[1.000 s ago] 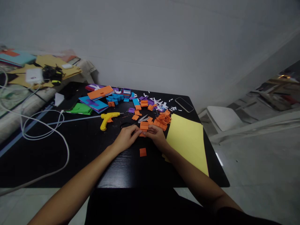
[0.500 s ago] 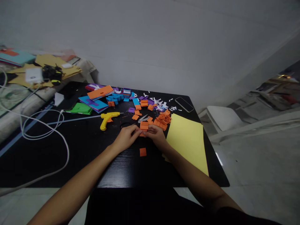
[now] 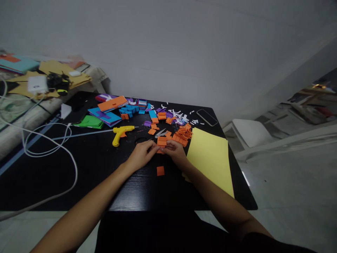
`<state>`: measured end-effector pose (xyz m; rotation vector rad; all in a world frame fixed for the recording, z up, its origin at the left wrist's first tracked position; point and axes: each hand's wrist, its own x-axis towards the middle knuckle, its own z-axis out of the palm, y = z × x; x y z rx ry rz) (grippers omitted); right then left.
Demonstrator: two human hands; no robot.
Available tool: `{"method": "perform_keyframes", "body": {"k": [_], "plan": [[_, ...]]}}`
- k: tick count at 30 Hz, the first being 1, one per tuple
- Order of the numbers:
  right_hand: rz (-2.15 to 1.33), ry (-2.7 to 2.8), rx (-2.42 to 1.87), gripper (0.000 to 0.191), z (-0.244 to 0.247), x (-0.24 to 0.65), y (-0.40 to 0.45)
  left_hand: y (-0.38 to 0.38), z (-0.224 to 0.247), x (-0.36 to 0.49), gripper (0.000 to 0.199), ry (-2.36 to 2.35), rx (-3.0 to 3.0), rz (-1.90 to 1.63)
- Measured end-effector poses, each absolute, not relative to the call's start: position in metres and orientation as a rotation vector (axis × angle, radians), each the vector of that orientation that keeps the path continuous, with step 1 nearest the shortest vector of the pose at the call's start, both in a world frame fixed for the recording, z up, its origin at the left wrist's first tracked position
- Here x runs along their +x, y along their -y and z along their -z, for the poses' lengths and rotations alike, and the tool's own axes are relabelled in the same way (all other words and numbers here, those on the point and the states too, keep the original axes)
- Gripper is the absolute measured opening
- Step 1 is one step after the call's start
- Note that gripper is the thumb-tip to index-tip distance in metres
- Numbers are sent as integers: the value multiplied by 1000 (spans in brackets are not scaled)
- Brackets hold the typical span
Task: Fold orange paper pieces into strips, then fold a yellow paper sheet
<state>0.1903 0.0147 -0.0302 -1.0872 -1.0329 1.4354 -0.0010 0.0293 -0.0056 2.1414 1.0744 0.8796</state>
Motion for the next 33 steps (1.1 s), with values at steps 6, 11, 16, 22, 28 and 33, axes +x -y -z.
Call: {"method": "perform_keyframes", "body": {"k": [6, 11, 16, 22, 28, 33], "plan": [[-1440, 1039, -1103, 30, 27, 191, -14, -29, 4, -1, 29, -1082, 2151, -871], [-1442, 1024, -1096, 31, 30, 190, -15, -30, 6, -1, 28, -1076, 2155, -873], [-1441, 1028, -1080, 29, 31, 190, -15, -30, 7, -1, 27, -1080, 2163, -868], [-1450, 1014, -1078, 32, 32, 190, -15, -30, 6, -2, 27, -1069, 2157, -863], [-1429, 1029, -1105, 34, 33, 190, -16, -31, 6, -2, 25, -1060, 2177, -849], [-1426, 1031, -1116, 33, 32, 190, -15, -32, 7, -2, 24, -1053, 2182, -844]]}}
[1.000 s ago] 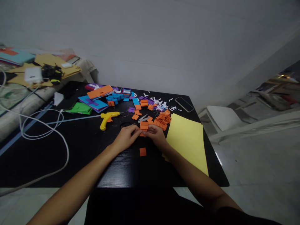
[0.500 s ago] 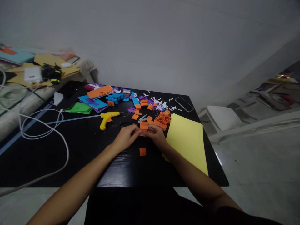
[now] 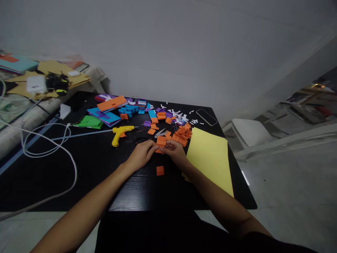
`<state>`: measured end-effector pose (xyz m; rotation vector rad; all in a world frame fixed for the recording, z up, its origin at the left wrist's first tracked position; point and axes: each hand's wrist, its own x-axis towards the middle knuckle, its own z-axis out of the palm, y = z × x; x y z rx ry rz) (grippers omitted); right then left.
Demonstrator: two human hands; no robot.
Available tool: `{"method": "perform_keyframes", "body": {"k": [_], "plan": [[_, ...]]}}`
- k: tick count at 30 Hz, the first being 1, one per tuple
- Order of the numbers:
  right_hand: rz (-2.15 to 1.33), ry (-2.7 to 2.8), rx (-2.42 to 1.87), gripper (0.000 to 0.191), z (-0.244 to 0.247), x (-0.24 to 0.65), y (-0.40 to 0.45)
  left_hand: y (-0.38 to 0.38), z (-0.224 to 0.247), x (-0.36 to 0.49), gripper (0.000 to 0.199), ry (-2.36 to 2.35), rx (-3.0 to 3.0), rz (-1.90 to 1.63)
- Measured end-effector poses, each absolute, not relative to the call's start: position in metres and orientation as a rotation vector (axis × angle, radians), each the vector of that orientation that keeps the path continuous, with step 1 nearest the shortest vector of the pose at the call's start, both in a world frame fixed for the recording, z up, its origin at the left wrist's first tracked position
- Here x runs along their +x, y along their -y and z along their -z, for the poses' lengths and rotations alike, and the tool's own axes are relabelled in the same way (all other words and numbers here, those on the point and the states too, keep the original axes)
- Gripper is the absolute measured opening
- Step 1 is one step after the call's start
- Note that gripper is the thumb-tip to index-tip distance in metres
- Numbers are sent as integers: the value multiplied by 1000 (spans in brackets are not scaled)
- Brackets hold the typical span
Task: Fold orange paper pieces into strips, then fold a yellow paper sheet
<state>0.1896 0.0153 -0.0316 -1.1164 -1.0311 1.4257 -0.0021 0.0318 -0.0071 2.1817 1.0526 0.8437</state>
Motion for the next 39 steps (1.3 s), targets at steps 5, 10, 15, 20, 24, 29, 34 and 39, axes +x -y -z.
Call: {"method": "perform_keyframes", "body": {"k": [5, 10, 15, 20, 24, 29, 34, 39], "plan": [[-1397, 1015, -1103, 28, 28, 191, -15, -30, 6, -1, 25, -1043, 2182, -842], [-1412, 780, -1029, 28, 31, 197, -20, -30, 5, -3, 27, -1207, 2118, -966], [-1464, 678, -1017, 33, 30, 199, -22, -32, 4, -7, 27, -1357, 2035, -1094], [-1458, 699, -1053, 38, 26, 197, -19, -31, 4, -5, 27, -1319, 2046, -1085], [-1456, 699, -1059, 42, 27, 195, -20, -31, 5, -5, 27, -1299, 2052, -1066], [-1479, 708, -1055, 42, 29, 195, -21, -31, 6, -6, 28, -1279, 2032, -1055], [-1548, 734, -1006, 41, 25, 194, -20, -34, 10, -6, 33, -1270, 1724, -1058], [-1617, 782, -994, 40, 21, 193, -16, -40, 7, -6, 42, -1153, 1353, -1058]]}}
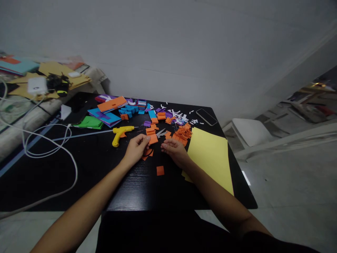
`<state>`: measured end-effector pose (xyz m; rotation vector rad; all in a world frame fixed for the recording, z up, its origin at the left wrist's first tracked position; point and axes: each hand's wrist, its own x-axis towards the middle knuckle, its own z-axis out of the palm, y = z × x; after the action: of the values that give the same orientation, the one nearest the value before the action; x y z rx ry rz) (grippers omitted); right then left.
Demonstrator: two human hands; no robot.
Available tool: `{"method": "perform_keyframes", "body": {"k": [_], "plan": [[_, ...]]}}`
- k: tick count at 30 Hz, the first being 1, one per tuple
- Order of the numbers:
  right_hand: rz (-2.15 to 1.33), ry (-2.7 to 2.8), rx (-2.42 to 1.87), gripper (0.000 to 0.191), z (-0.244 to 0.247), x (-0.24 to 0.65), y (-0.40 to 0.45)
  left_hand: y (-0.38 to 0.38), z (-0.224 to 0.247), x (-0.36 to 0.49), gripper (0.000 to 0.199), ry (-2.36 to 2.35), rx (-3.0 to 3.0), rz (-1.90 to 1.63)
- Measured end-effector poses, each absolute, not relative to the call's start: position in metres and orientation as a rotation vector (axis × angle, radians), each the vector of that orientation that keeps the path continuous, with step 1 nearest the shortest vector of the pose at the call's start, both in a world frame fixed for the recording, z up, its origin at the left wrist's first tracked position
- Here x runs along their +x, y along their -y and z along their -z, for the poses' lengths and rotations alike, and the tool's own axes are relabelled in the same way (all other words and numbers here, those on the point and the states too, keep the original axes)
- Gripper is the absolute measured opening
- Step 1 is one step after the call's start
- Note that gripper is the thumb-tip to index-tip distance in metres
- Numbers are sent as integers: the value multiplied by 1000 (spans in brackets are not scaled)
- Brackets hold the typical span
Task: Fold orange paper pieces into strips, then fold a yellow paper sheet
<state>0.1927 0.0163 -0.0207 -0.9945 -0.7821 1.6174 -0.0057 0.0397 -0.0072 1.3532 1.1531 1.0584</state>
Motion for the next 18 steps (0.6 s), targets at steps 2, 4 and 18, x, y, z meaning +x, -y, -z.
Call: {"method": "perform_keyframes", "body": {"k": [2, 4, 18], "plan": [[-1637, 801, -987, 40, 21, 193, -16, -41, 6, -5, 44, -1116, 1280, -1071], [-1646, 816, -985, 40, 21, 193, -15, -41, 5, -5, 46, -1095, 1239, -1081], [-1718, 880, -966, 42, 24, 192, -15, -34, 4, 0, 49, -1077, 1301, -986]]}}
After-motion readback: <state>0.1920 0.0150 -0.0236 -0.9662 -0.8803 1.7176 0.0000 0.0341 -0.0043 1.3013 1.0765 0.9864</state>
